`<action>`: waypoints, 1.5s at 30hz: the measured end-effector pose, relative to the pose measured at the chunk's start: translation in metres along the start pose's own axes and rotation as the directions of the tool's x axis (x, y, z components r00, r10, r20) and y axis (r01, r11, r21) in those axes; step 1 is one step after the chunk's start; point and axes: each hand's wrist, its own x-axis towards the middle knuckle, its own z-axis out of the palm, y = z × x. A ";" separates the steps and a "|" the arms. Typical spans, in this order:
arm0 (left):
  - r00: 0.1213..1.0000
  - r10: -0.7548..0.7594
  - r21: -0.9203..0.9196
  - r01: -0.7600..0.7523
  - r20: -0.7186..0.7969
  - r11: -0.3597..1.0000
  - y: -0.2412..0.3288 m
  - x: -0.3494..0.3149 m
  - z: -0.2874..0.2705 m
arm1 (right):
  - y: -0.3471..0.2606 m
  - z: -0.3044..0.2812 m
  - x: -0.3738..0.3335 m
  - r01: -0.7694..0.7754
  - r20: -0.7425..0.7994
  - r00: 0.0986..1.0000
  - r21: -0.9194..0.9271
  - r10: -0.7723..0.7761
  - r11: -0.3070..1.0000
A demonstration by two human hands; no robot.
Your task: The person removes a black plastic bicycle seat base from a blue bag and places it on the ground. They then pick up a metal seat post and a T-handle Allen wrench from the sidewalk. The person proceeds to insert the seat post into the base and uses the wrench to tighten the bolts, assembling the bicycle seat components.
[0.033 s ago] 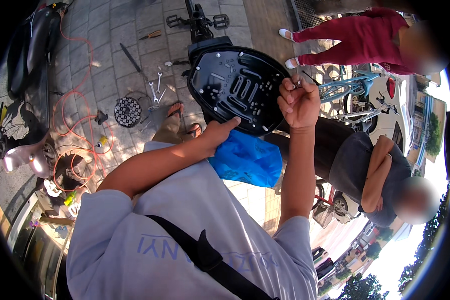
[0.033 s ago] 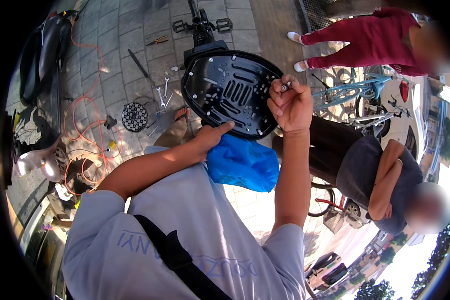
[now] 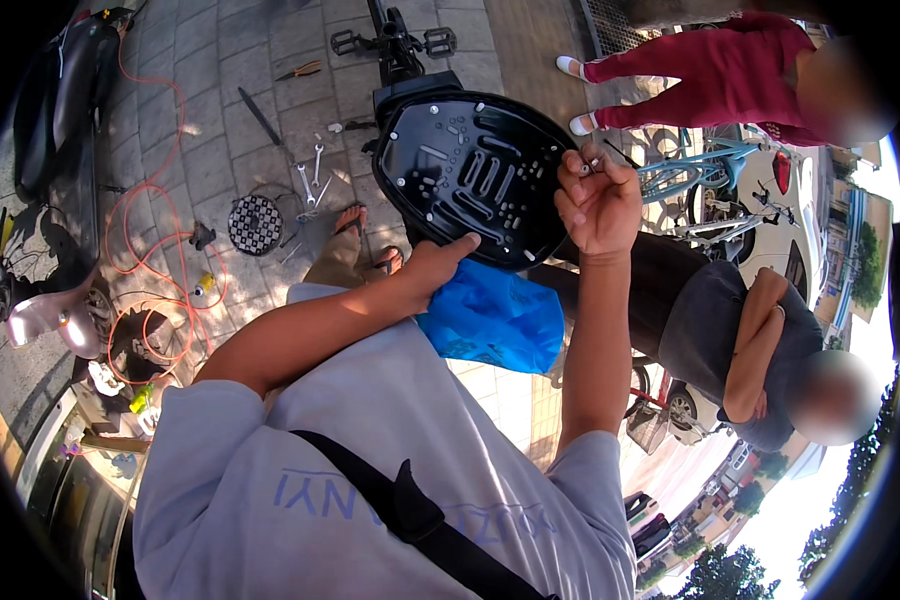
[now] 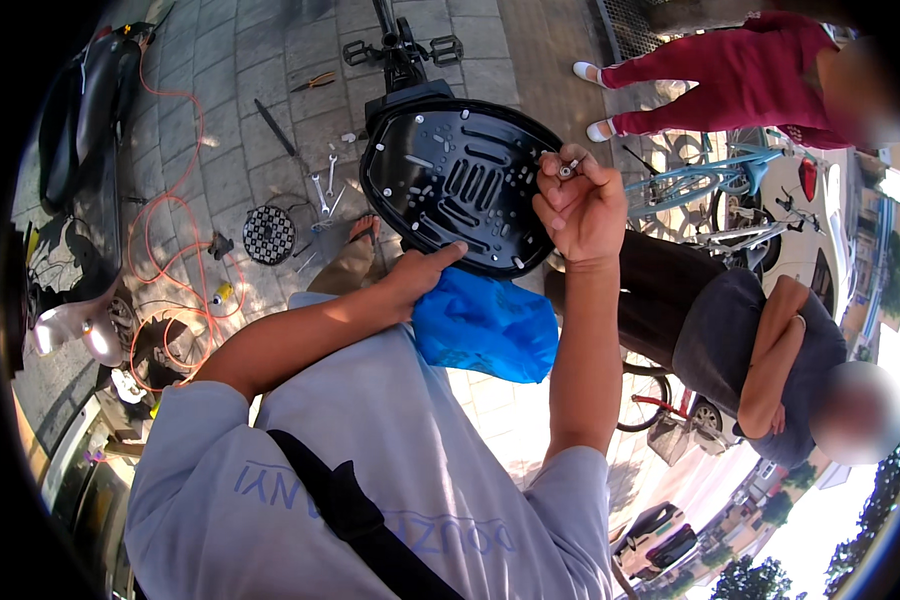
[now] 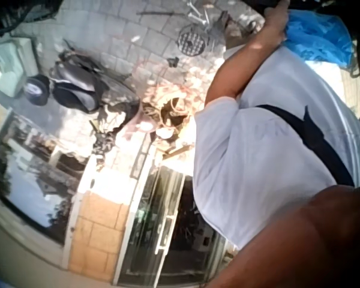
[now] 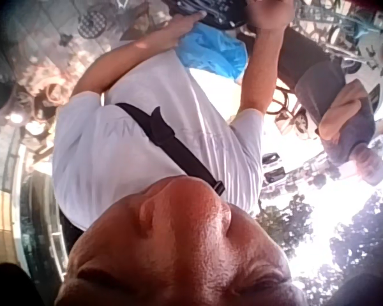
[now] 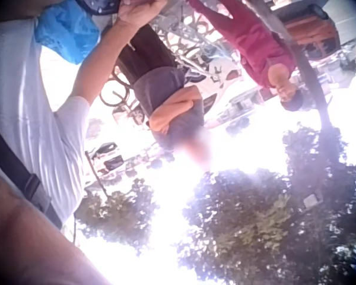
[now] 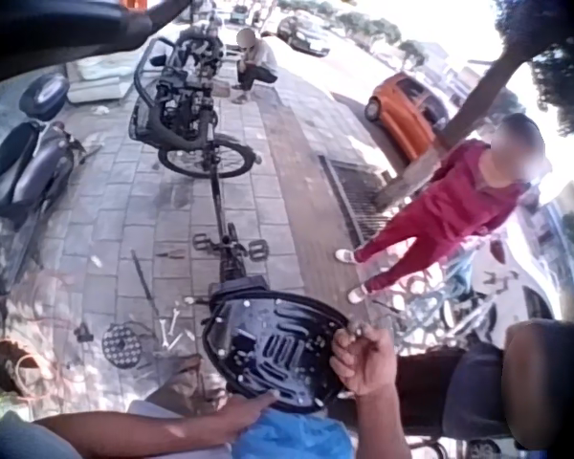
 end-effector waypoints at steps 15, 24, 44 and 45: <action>0.989 -0.114 0.020 0.117 -0.091 0.993 0.010 -0.006 0.003 | 0.098 0.017 0.063 -0.051 0.030 0.915 -0.981 -0.402 -0.189; 0.992 -0.084 0.057 0.090 -0.094 0.994 0.007 -0.013 0.006 | 0.138 0.029 0.111 -0.082 0.151 0.921 -0.826 -0.359 -0.558; 0.987 -0.133 0.028 0.136 -0.096 0.990 0.023 -0.026 0.011 | 0.129 0.025 0.116 -0.001 0.183 0.930 -0.865 -0.318 -0.502; 0.987 -0.129 0.016 0.131 -0.092 0.991 0.019 -0.023 0.010 | 0.128 0.020 0.118 0.042 0.221 0.920 -0.876 -0.323 -0.480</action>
